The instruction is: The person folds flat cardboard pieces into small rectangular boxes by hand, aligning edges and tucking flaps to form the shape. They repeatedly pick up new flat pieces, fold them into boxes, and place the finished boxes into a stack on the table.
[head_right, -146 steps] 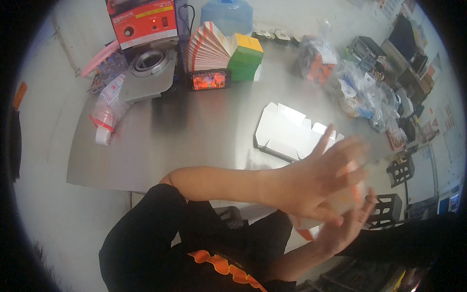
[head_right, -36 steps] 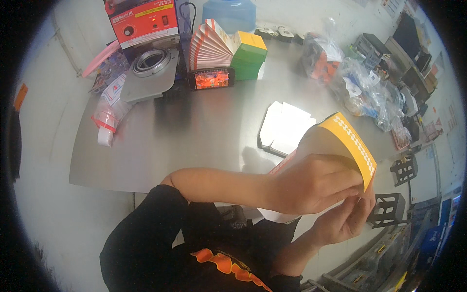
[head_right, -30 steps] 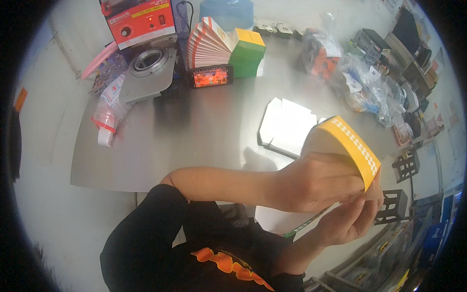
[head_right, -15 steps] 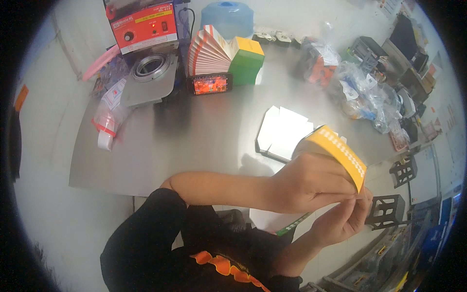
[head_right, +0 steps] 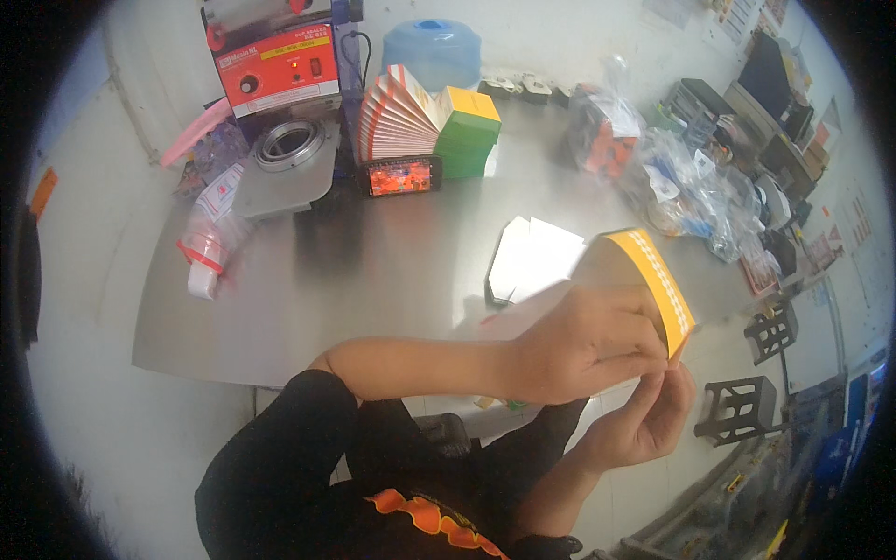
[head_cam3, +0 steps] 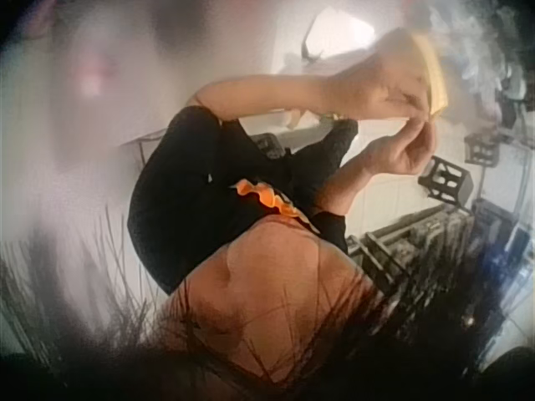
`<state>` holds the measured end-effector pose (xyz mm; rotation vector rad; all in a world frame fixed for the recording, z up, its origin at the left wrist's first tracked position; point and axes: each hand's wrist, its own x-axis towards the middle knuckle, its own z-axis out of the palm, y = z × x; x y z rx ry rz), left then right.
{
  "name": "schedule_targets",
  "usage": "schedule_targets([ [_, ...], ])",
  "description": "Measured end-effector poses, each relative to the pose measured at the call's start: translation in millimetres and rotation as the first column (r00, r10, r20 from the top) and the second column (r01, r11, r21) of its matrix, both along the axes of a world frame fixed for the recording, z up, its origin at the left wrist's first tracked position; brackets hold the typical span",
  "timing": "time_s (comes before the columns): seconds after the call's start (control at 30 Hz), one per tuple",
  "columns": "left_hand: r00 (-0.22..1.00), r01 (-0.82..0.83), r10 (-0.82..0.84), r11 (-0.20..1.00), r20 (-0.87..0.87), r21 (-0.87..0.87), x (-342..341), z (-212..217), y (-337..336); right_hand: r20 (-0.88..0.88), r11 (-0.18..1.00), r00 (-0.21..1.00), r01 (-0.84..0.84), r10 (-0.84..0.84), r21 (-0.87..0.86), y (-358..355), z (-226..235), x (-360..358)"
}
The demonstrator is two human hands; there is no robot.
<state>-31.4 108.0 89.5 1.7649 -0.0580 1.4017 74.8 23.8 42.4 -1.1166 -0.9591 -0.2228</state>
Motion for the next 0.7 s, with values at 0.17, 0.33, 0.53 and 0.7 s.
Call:
schedule_targets([
  [0.17, 1.000, 0.019, -0.019, 1.000, 0.005, 0.015, 1, 1, 1, -0.185, 0.975, 0.958, -0.214, 0.221, 0.056, -4, -2, 14],
  [0.33, 0.997, -0.073, 0.072, 0.997, 0.029, 0.035, 2, -2, -3, -0.125, 0.993, 0.985, -0.116, 0.117, 0.017, 8, 1, -1],
  [0.53, 0.996, 0.079, -0.084, 0.988, -0.035, -0.133, -8, 1, -7, 0.088, 0.971, 0.972, -0.205, 0.216, -0.120, 7, -21, -10],
  [0.7, 0.885, 0.459, -0.285, 0.661, 0.368, -0.593, -13, 13, -13, -0.349, 0.334, 0.155, -0.770, 0.924, 0.544, 13, -5, -13],
])
